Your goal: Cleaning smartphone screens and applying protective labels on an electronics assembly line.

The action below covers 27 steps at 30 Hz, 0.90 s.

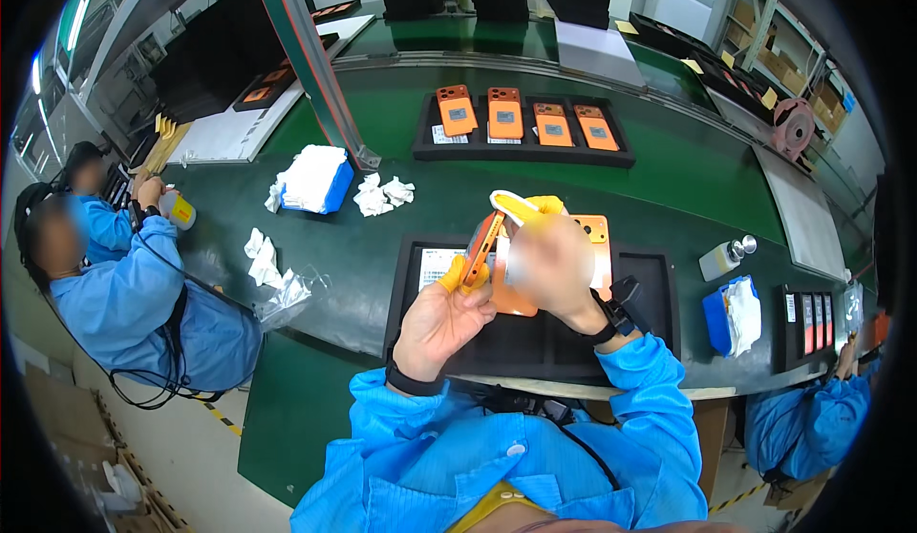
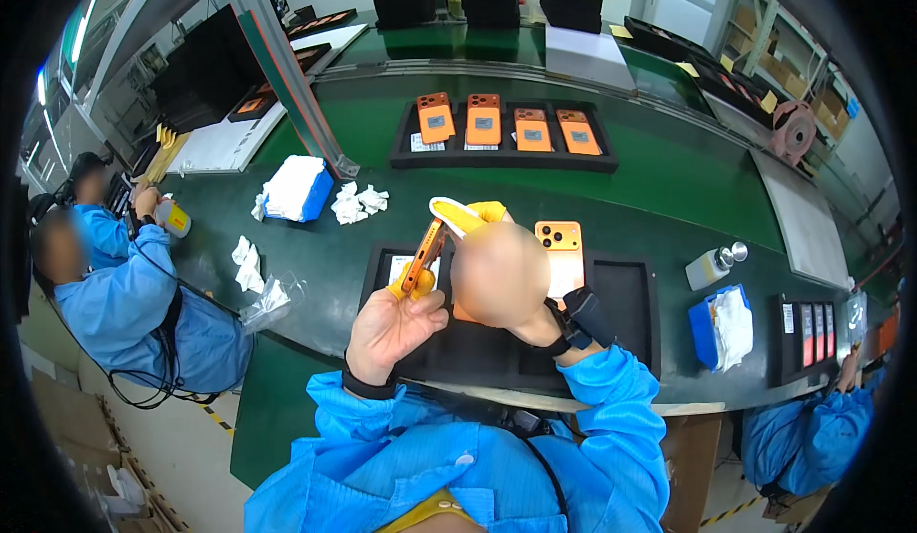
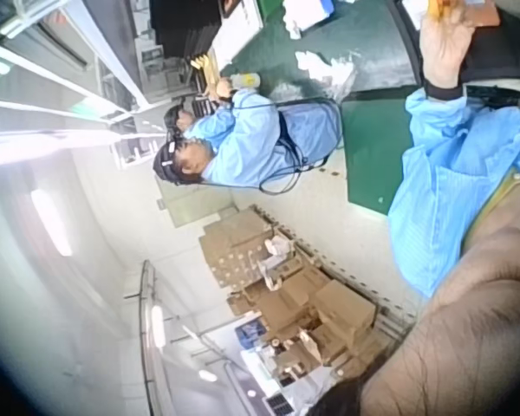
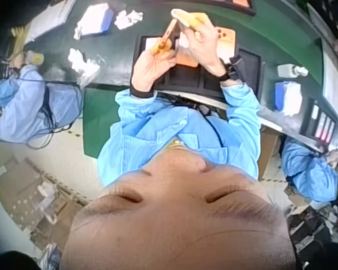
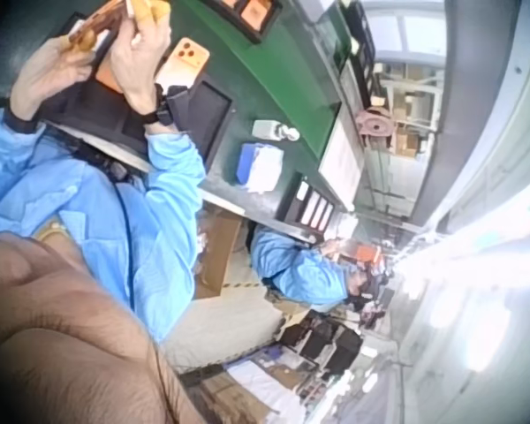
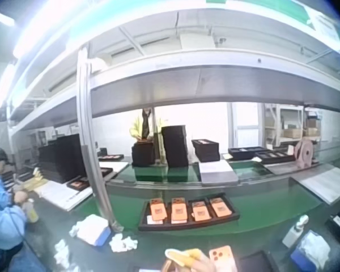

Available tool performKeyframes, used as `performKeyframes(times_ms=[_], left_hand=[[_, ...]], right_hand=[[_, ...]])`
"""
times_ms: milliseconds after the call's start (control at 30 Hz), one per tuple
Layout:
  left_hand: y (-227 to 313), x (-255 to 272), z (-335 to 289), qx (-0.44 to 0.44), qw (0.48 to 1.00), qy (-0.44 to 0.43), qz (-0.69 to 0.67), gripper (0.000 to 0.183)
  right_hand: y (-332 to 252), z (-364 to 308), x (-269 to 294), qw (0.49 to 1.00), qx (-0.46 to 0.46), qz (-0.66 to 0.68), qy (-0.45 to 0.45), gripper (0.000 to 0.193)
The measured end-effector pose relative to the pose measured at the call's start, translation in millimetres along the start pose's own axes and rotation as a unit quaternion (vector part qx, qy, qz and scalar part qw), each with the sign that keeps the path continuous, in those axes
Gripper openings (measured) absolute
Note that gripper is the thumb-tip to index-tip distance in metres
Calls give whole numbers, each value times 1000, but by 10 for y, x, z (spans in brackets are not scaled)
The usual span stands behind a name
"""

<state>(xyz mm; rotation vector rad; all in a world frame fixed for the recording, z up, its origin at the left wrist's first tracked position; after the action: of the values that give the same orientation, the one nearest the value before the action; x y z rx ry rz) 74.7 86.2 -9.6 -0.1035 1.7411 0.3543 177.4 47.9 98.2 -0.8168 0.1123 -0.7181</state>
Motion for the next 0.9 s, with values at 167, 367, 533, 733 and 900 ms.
performKeyframes(times_ms=[167,367,533,733,900], left_hand=[[17,59,9,-10,1000,-26,7,31],[-4,-19,-29,-1,1000,-7,2,33],[6,106,-20,0,1000,-23,-8,31],[52,154,-9,-32,998,5,-55,37],[-58,-130,-83,9,989,-113,-91,38]], right_hand=[[-167,-12,14,995,66,-75,7,33],[-245,-69,17,981,118,-152,20,43],[-539,-153,-27,925,263,-273,39,48],[-697,-700,-329,886,383,-245,-89,31],[-724,-710,-237,871,418,-246,-77,39]])
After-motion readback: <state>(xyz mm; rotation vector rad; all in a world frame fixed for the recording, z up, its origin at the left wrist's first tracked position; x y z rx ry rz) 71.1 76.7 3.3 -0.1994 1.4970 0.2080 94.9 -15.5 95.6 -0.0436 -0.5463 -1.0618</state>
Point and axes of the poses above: each hand's wrist, its own z-axis towards the middle knuckle, its own x-axis out of the back of the hand, y = z × x, the point moved 9 cm from there along z, towards the middle knuckle, and after that the axes turned 4 degrees about x, right-handed, at the moved point
